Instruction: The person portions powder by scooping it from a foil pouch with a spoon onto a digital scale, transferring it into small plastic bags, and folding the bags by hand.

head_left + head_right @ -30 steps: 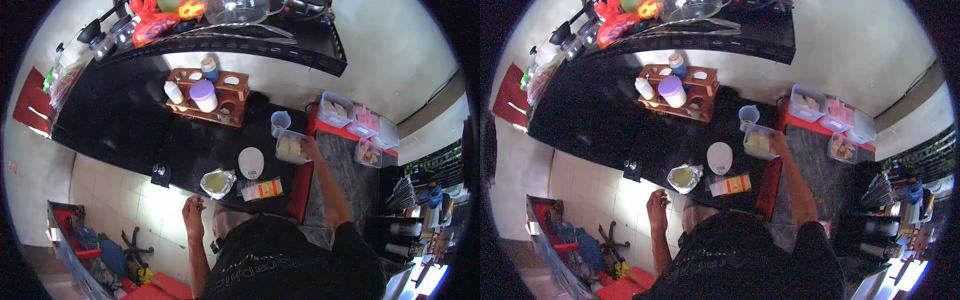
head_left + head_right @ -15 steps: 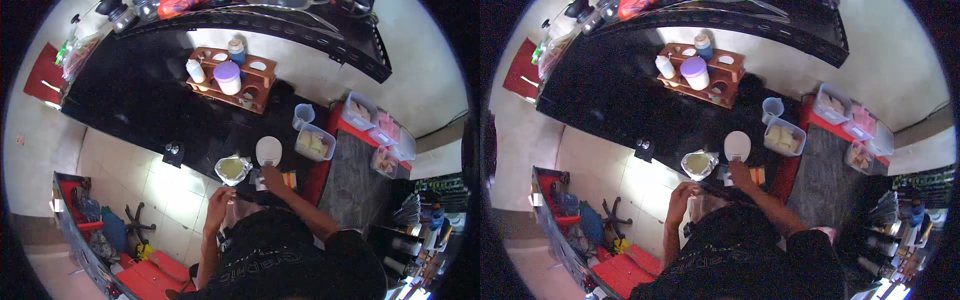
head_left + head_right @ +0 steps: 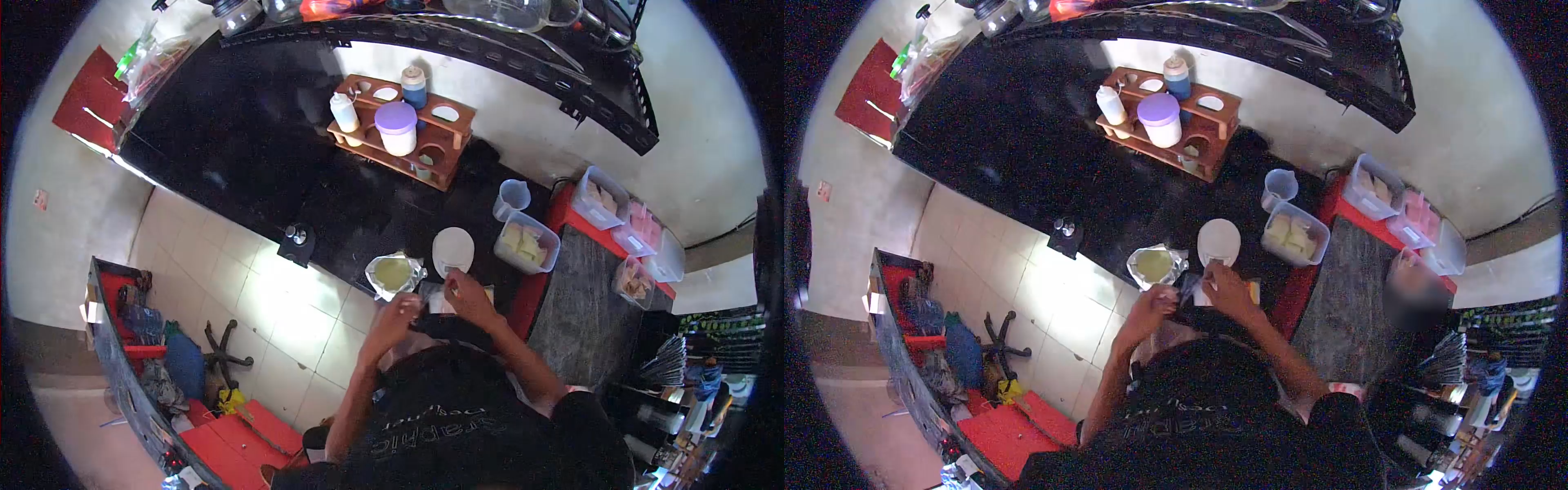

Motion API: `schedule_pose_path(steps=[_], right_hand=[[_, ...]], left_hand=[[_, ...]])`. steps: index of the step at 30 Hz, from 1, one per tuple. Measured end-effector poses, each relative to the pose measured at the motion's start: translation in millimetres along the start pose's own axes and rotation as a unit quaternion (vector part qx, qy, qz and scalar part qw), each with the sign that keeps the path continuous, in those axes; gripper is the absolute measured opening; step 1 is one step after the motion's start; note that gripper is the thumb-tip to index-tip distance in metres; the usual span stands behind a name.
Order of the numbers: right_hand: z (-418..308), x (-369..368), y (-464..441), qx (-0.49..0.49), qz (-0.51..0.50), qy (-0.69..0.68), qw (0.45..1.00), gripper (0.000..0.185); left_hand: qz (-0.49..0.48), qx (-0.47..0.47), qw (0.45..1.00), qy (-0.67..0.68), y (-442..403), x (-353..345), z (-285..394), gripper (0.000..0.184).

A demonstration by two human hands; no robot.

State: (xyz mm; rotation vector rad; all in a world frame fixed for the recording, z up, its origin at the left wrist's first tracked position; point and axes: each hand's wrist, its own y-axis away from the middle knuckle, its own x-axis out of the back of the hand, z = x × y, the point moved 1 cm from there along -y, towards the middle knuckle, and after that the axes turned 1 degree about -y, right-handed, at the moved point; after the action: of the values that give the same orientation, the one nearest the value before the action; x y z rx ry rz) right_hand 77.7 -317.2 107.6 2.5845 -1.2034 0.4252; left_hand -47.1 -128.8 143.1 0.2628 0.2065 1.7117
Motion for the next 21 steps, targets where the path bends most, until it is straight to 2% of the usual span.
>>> schedule_pose_path(steps=[1, 2, 3, 4, 5, 6, 7, 8, 9, 10, 12, 14, 16, 17, 18, 19, 20, 21], right_hand=[[-3, -1, 2, 0.018, -0.003, 0.149, 0.989, 0.030], [2, -4, 4, 0.018, -0.001, 0.150, 0.989, 0.030], [13, -11, 9, 0.062, 0.004, 0.190, 0.980, 0.028], [27, -18, 11, 0.106, 0.009, 0.229, 0.968, 0.026], [46, -28, 13, 0.105, 0.007, 0.229, 0.968, 0.026], [67, -42, 17, 0.072, -0.041, 0.193, 0.978, 0.031], [78, -52, 22, 0.039, -0.089, 0.155, 0.983, 0.037], [77, -59, 22, 0.006, -0.123, 0.182, 0.975, 0.038], [77, -64, 24, 0.005, -0.127, 0.180, 0.975, 0.038], [74, -68, 25, 0.017, -0.122, 0.183, 0.975, 0.038], [71, -73, 21, 0.032, -0.120, 0.187, 0.974, 0.037], [64, -72, 17, -0.007, -0.147, 0.206, 0.967, 0.037], [59, -72, 14, 0.002, -0.132, 0.193, 0.972, 0.032], [58, -72, 12, 0.011, -0.113, 0.175, 0.978, 0.028], [68, -74, 11, 0.069, -0.082, 0.162, 0.981, 0.030], [81, -76, 9, 0.073, -0.086, 0.163, 0.980, 0.030], [86, -77, 6, 0.070, -0.083, 0.162, 0.981, 0.029], [87, -76, 4, 0.067, -0.080, 0.162, 0.981, 0.029]], left_hand=[[-0.041, -0.032, 0.997, -0.049, -5, -5, -6, 0.027], [-0.017, -0.055, 0.995, -0.087, -8, -12, -13, 0.028], [-0.019, -0.056, 0.994, -0.087, -10, -9, -22, 0.028], [-0.083, -0.034, 0.974, -0.210, -13, -5, -33, 0.032], [-0.145, -0.009, 0.933, -0.328, -17, -3, -49, 0.035], [-0.146, -0.005, 0.933, -0.329, -23, -2, -91, 0.035], [-0.066, 0.000, 0.913, -0.402, -29, -1, -150, 0.047], [0.014, 0.004, 0.882, -0.471, -24, -3, -159, 0.060], [0.049, 0.018, 0.940, -0.338, -21, -6, -164, 0.069], [0.051, 0.022, 0.940, -0.337, -25, -9, -174, 0.069], [0.171, -0.044, 0.973, -0.150, -48, -6, -233, 0.063], [0.180, -0.020, 0.971, -0.155, -57, -4, -237, 0.056], [0.192, -0.003, 0.969, -0.156, -63, -2, -244, 0.050], [0.201, -0.018, 0.969, -0.143, -67, 3, -284, 0.040], [0.210, -0.032, 0.968, -0.131, -63, 5, -263, 0.031], [0.290, -0.049, 0.951, -0.095, -45, -3, -244, 0.021], [0.294, -0.050, 0.950, -0.094, -39, 4, -220, 0.021], [0.188, -0.017, 0.977, -0.103, -37, 15, -203, 0.022]])
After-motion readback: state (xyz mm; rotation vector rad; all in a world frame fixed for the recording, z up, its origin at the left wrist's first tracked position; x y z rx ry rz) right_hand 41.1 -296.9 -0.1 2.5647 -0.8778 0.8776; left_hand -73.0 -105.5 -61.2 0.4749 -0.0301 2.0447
